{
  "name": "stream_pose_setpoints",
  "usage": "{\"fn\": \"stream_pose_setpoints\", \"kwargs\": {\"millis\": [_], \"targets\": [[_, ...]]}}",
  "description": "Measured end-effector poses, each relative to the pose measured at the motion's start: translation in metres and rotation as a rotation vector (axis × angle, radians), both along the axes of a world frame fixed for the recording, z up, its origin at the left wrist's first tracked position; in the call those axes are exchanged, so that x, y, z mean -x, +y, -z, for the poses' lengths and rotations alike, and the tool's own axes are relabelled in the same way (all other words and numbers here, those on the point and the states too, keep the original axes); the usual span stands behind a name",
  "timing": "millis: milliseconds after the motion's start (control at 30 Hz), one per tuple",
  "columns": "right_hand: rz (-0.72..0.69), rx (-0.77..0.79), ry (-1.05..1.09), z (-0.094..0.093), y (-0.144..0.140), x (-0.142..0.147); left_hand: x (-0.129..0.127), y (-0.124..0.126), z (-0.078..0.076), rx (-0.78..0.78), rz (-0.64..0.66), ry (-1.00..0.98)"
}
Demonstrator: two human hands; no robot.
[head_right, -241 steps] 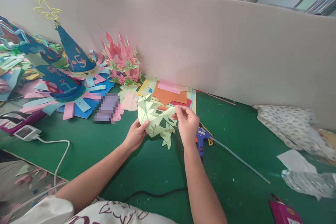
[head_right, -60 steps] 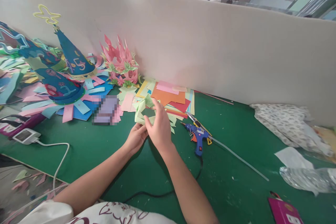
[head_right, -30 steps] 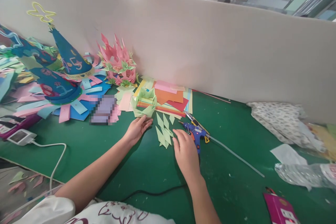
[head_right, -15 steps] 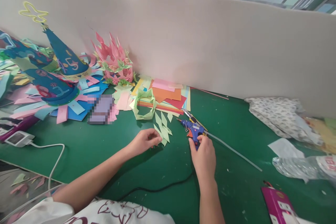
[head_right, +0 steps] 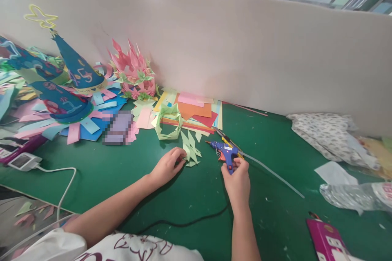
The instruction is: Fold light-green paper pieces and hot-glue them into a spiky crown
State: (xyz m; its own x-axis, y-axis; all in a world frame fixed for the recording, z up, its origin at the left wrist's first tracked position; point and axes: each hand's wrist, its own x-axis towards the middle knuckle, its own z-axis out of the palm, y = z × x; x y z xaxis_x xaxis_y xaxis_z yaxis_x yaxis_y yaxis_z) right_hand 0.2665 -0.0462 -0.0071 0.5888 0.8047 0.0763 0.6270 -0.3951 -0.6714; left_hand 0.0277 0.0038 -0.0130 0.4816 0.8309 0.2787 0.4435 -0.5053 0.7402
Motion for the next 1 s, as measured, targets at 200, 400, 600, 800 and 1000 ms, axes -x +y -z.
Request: {"fn": "stream_pose_setpoints", "kwargs": {"millis": [200,400,600,800,1000], "targets": [[-0.016,-0.223,0.623,-0.005,0.002,0.002,0.010,0.006,-0.008,0.372,-0.049,-0.413],[-0.238,-0.170,0.930,-0.028,-0.002,0.021,0.016,0.013,-0.017,0.828,0.128,-0.674],[-0.441,-0.135,0.931,-0.029,-0.006,0.025,0.015,0.015,-0.020,0.659,0.093,-0.653],[-0.577,-0.101,0.822,-0.024,-0.005,0.022,0.021,0.020,-0.019,0.639,0.071,-0.650],[-0.621,-0.055,0.824,-0.021,-0.008,0.027,0.019,0.023,-0.014,0.700,-0.019,-0.740]]}}
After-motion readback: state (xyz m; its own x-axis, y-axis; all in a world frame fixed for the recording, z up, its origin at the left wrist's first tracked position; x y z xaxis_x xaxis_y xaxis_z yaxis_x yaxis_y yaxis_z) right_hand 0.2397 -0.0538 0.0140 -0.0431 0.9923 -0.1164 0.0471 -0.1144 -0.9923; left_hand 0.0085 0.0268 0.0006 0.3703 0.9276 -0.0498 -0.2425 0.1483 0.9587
